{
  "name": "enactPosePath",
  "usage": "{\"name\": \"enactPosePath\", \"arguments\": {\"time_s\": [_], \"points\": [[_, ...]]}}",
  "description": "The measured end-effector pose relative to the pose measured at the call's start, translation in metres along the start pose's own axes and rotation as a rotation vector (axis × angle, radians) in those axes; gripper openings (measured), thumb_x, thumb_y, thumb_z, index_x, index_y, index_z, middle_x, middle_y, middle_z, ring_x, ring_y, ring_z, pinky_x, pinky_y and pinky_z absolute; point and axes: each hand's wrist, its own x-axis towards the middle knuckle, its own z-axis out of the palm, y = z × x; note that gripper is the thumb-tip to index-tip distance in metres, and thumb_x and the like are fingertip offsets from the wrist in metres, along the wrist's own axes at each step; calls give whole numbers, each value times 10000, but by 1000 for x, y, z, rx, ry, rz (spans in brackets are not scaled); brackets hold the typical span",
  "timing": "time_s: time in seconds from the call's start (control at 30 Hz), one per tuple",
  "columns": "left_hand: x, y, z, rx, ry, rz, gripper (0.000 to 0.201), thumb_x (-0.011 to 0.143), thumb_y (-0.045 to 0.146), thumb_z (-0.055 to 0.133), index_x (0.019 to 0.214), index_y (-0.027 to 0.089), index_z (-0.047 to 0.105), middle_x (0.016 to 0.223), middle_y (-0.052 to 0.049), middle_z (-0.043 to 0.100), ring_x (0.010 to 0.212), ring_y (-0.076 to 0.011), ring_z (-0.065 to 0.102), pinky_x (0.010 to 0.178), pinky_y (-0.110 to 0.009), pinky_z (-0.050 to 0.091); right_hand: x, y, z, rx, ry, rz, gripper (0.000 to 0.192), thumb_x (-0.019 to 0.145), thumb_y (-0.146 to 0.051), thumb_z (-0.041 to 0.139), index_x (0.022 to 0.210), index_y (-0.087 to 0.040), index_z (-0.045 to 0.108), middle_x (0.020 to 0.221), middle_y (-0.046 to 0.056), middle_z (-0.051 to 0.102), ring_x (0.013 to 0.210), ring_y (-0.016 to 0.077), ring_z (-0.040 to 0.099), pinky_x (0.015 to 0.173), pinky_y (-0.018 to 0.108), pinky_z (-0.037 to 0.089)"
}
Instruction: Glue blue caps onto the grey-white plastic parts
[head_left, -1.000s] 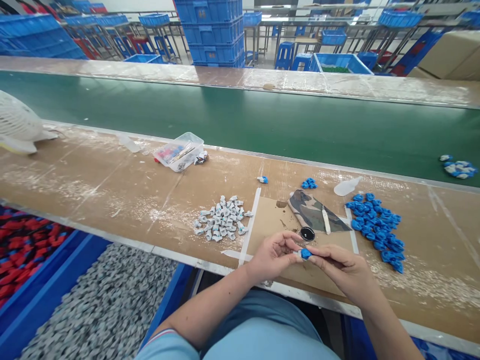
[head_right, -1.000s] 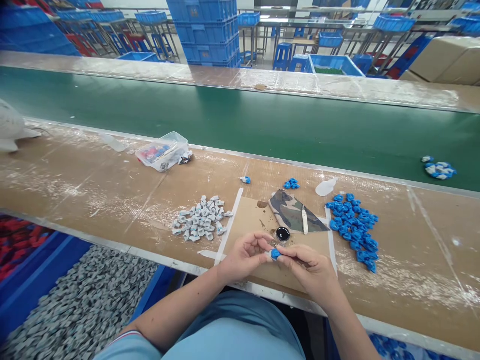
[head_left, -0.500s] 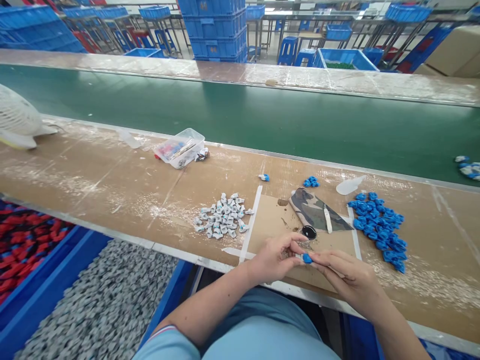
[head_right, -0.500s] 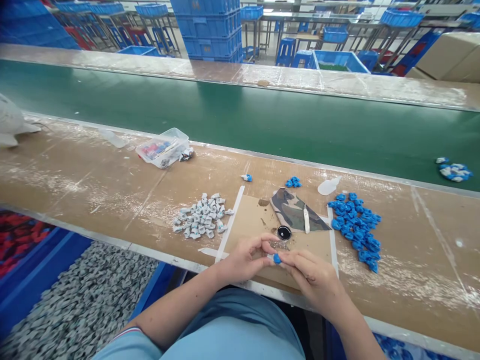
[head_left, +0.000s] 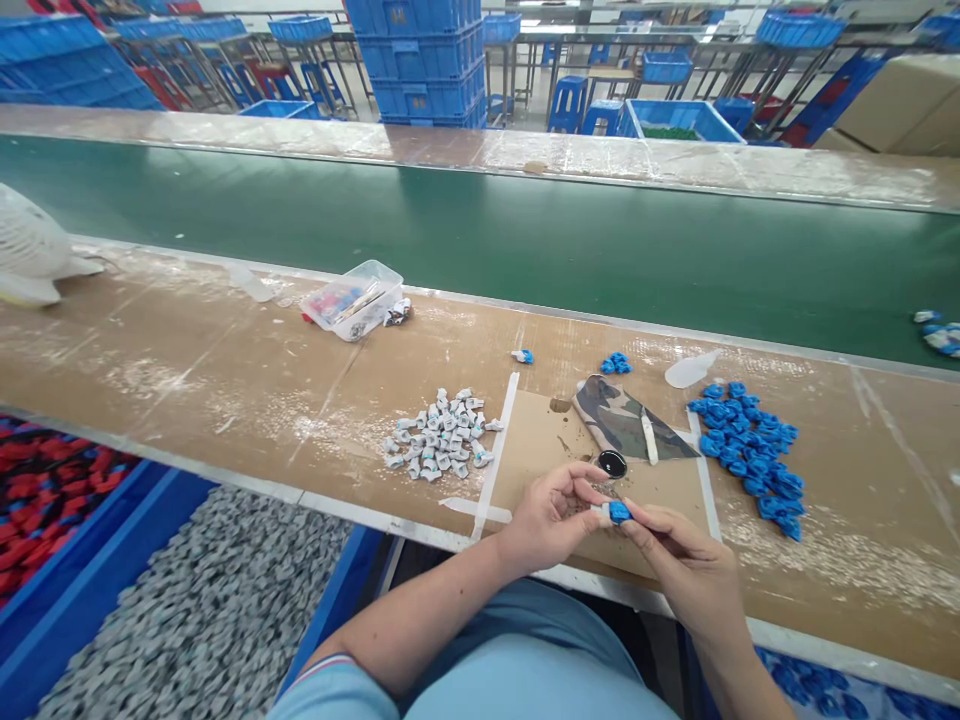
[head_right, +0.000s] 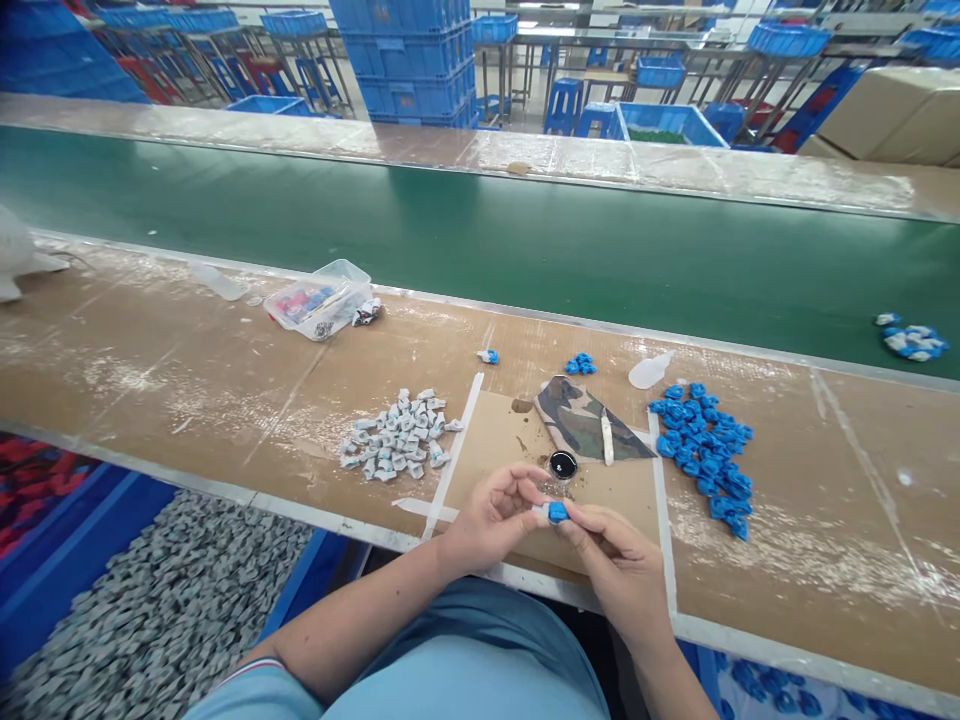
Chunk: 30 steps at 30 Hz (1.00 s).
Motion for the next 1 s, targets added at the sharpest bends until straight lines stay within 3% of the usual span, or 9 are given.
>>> {"name": "enactPosePath", "arguments": {"time_s": [0.13, 0.3, 0.37, 0.43, 0.53, 0.63, 0.8, 1.0], "points": [[1, -1, 2, -23, 24, -12, 407, 699, 343, 742, 1029, 175, 574, 784, -10, 605, 753, -136, 632, 741, -267, 517, -4, 4, 1, -6, 0, 37, 141, 766, -250, 664, 888, -261, 733, 871, 38, 734, 754, 205, 693, 665, 319, 598], [1, -2, 3, -11, 104, -47, 388, 687, 311, 754, 998, 173, 567, 750, 11, 577, 768, -124, 622, 765, -251, 492, -12, 4, 5, -176, 113, -168, 220, 744, -173, 675, 927, -285, 728, 942, 39, 723, 845, 211, 674, 811, 370, 558], [1, 0, 3, -50, 90, -56, 404, 681, 306, 758, 1008, 177, 560, 753, 15, 576, 778, -126, 624, 776, -257, 494, -12, 3, 6, -95, 95, -68, 192, 752, -207, 677, 924, -278, 726, 941, 41, 723, 832, 205, 675, 784, 356, 566], [1, 3, 2, -87, 73, -58, 407, 676, 297, 763, 1007, 181, 557, 761, 15, 582, 778, -122, 624, 782, -258, 495, -10, 3, 7, 64, 79, 122, 156, 752, -290, 690, 901, -254, 724, 872, 46, 730, 748, 194, 678, 705, 337, 580], [1, 5, 1, -117, 71, -61, 398, 660, 282, 776, 982, 182, 565, 763, 16, 597, 768, -117, 623, 780, -255, 495, -6, 5, 8, 316, 57, 376, 245, 687, -411, 743, 849, -229, 724, 748, 41, 725, 609, 168, 653, 608, 314, 577], [1, 5, 0, -135, 78, -66, 394, 648, 274, 785, 969, 180, 576, 765, 8, 611, 792, -133, 631, 789, -266, 495, -4, 5, 7, 475, 38, 523, 291, 622, -439, 783, 814, -228, 731, 736, 41, 719, 581, 159, 641, 581, 302, 572], [1, 2, -3, -119, 76, -60, 368, 667, 254, 771, 976, 182, 584, 790, -4, 623, 801, -132, 625, 791, -264, 490, -2, 4, 1, 587, 38, 620, 271, 598, -397, 807, 809, -241, 740, 702, 25, 705, 567, 143, 634, 567, 265, 574], [3, 8, -11, -84, 30, -38, 327, 698, 247, 744, 981, 183, 594, 853, -34, 658, 812, -133, 613, 787, -259, 476, 7, 4, -10, 502, 71, 531, 285, 601, -411, 802, 816, -235, 738, 740, 46, 714, 586, 164, 643, 579, 302, 580]]}}
